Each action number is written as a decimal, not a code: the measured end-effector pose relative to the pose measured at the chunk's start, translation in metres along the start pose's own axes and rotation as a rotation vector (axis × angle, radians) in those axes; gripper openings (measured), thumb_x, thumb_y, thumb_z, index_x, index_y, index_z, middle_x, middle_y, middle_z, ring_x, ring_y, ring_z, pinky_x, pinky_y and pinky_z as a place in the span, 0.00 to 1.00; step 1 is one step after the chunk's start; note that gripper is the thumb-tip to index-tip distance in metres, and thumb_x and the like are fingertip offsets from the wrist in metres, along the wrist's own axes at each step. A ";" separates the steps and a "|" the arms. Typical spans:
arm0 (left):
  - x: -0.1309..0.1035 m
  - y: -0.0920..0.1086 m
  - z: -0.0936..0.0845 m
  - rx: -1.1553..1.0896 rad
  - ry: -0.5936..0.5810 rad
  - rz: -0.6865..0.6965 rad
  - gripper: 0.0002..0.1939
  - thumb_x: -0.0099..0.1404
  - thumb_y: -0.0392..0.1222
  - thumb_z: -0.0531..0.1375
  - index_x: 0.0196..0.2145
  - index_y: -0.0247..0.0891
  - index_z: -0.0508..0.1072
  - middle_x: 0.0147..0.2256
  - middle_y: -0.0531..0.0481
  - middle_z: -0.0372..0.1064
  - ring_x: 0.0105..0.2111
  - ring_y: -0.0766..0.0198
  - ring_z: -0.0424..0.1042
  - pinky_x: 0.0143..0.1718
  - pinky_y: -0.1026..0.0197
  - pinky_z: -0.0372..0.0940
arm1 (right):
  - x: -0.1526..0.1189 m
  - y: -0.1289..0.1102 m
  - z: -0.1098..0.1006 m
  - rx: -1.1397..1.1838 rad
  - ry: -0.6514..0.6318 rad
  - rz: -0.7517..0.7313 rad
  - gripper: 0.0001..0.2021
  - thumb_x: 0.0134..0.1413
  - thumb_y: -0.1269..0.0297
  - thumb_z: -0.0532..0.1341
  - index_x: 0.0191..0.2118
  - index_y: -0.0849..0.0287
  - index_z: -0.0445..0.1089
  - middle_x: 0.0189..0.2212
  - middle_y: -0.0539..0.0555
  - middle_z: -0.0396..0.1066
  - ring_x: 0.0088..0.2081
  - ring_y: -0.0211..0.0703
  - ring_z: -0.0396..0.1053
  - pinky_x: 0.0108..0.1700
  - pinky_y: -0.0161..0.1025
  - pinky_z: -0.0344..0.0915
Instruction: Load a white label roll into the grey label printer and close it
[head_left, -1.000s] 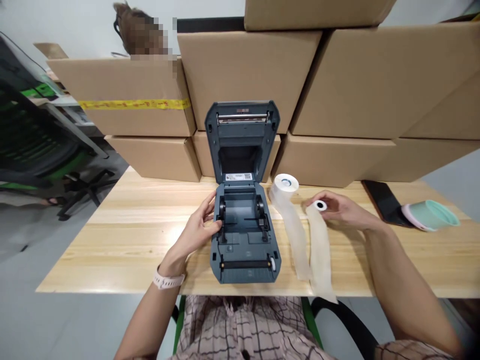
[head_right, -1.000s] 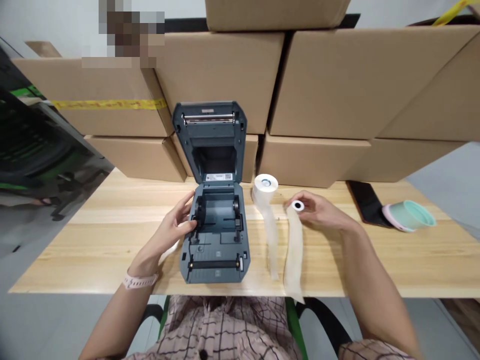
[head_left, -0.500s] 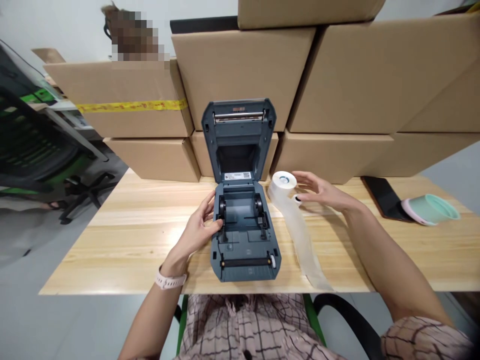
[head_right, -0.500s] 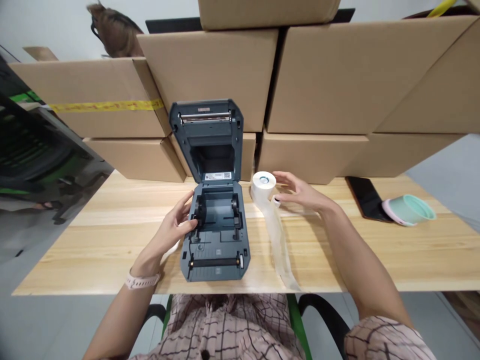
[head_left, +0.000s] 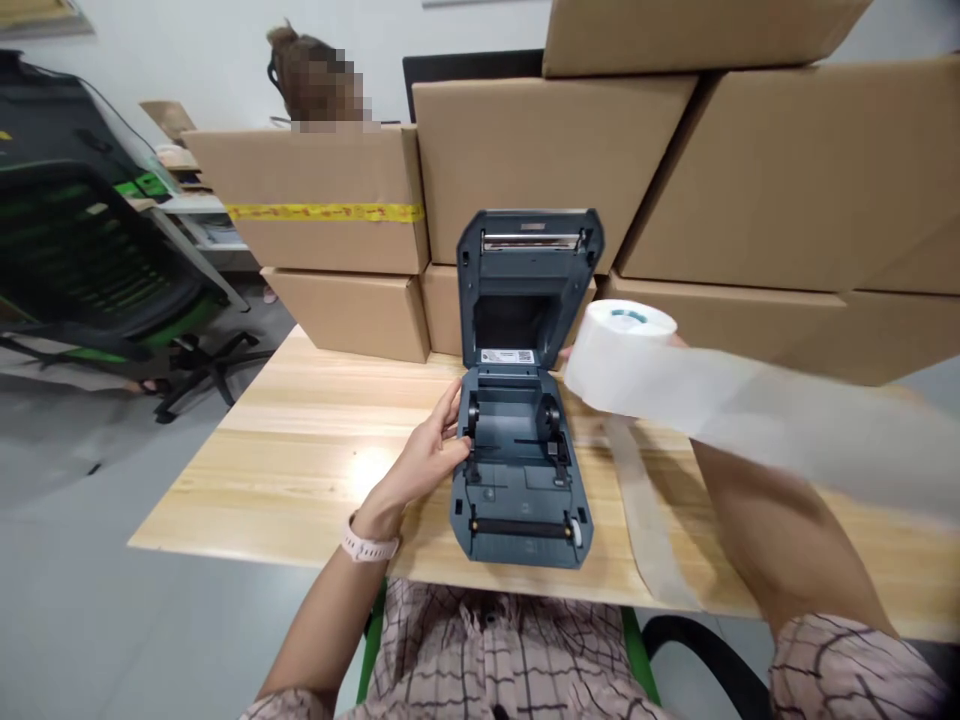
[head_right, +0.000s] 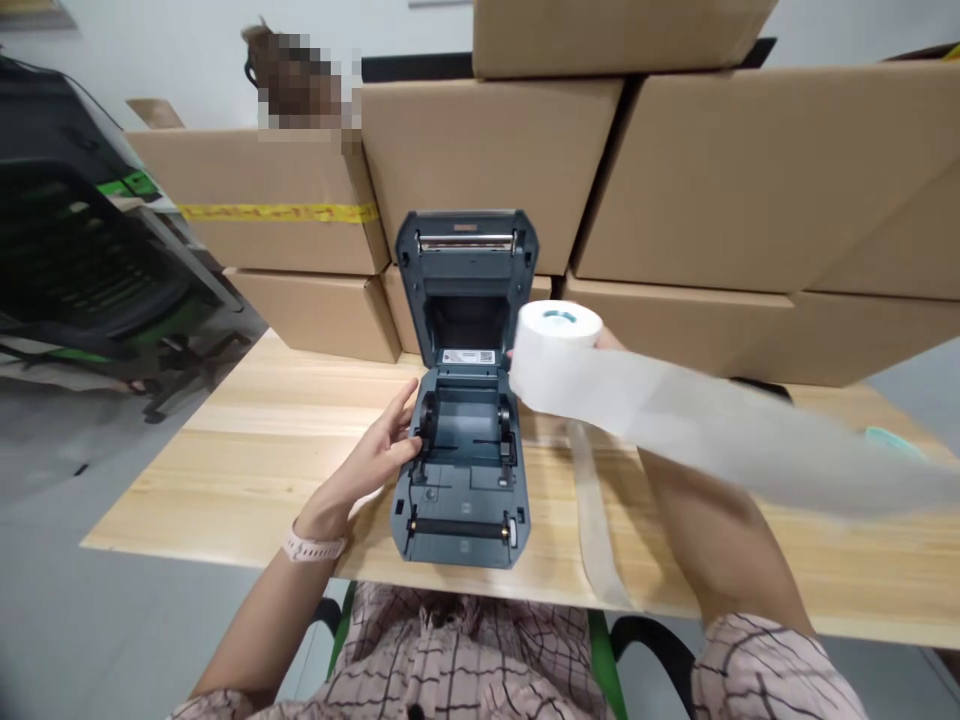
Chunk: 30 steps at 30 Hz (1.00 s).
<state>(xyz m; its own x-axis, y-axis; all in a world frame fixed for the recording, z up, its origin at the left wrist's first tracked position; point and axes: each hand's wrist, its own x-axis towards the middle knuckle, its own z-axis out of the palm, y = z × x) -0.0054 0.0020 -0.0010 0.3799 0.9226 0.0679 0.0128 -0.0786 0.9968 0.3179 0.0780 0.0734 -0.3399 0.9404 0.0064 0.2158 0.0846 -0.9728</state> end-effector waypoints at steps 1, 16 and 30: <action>0.000 -0.001 0.000 0.002 -0.002 0.011 0.49 0.65 0.38 0.61 0.77 0.41 0.40 0.74 0.38 0.50 0.70 0.48 0.60 0.70 0.46 0.55 | 0.000 -0.012 0.009 -0.022 -0.041 -0.013 0.27 0.50 0.39 0.66 0.48 0.53 0.72 0.45 0.59 0.80 0.41 0.56 0.79 0.37 0.48 0.76; -0.001 0.000 0.000 0.044 -0.019 0.050 0.48 0.66 0.36 0.58 0.77 0.42 0.38 0.75 0.38 0.46 0.73 0.45 0.54 0.71 0.41 0.54 | 0.019 -0.029 0.099 -1.143 -0.561 -0.150 0.29 0.52 0.46 0.66 0.56 0.57 0.68 0.48 0.60 0.71 0.43 0.56 0.73 0.40 0.44 0.64; -0.003 0.002 0.000 0.042 -0.012 0.028 0.43 0.69 0.42 0.61 0.76 0.41 0.45 0.74 0.39 0.49 0.73 0.46 0.53 0.73 0.42 0.52 | -0.117 -0.014 0.096 -0.926 -0.452 -0.479 0.27 0.69 0.47 0.59 0.69 0.46 0.64 0.72 0.53 0.59 0.71 0.53 0.59 0.68 0.54 0.65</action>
<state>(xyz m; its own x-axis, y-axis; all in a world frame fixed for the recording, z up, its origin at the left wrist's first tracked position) -0.0062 -0.0014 0.0007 0.3914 0.9153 0.0953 0.0406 -0.1206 0.9919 0.2668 -0.0652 0.0643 -0.8280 0.5569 0.0649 0.5047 0.7908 -0.3464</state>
